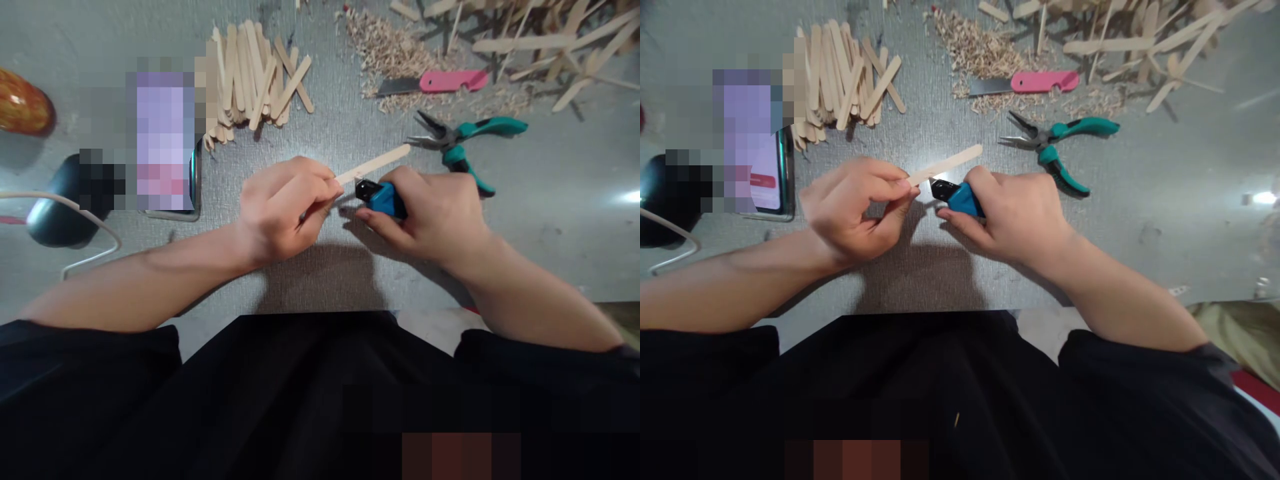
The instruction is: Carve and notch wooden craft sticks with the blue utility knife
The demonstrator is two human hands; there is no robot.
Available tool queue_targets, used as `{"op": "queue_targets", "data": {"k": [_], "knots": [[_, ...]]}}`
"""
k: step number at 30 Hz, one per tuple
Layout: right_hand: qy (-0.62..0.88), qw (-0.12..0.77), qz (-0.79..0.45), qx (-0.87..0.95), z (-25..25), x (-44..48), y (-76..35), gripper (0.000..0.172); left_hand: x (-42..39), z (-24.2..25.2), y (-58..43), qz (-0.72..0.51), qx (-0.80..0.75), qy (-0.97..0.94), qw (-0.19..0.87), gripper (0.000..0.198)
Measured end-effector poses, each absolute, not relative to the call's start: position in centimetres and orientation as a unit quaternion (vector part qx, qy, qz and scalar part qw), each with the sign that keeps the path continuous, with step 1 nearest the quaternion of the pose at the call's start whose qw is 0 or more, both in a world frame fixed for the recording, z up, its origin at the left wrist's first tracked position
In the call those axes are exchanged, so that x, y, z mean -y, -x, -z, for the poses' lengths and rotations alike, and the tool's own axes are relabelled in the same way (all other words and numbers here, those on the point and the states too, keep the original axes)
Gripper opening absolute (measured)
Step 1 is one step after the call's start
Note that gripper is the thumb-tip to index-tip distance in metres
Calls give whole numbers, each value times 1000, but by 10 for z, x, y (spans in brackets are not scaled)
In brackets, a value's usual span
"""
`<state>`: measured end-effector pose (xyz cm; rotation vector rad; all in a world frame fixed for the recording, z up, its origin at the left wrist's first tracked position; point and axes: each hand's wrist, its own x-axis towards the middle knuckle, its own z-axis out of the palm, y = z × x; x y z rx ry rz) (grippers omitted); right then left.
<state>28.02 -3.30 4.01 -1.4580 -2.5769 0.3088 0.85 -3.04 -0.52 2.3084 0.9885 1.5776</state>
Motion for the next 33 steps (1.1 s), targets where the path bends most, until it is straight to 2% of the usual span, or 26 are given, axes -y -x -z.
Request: {"op": "queue_targets", "data": {"k": [7,11,14,18,22,29,33], "knots": [[485,78,-133,861,-34,33,-280,75,32,4,-9,-481,-369,-793,57,24],[488,81,-142,857,-33,32,-279,75,34,2,-5,-393,-403,-809,166,32],[490,102,-153,853,-33,32,-278,77,34,2,-3,-403,-382,-807,202,30],[500,112,-159,844,-36,30,-278,77,36,2,-2,-395,-391,-808,195,32],[519,118,-148,834,-38,27,-281,69,36,2,-2,-379,-427,-800,185,35],[499,92,-218,833,-37,27,-279,67,34,2,-3,-452,-327,-821,118,22],[493,73,-226,837,-41,23,-279,62,38,-1,-3,-440,-340,-828,75,24]]}}
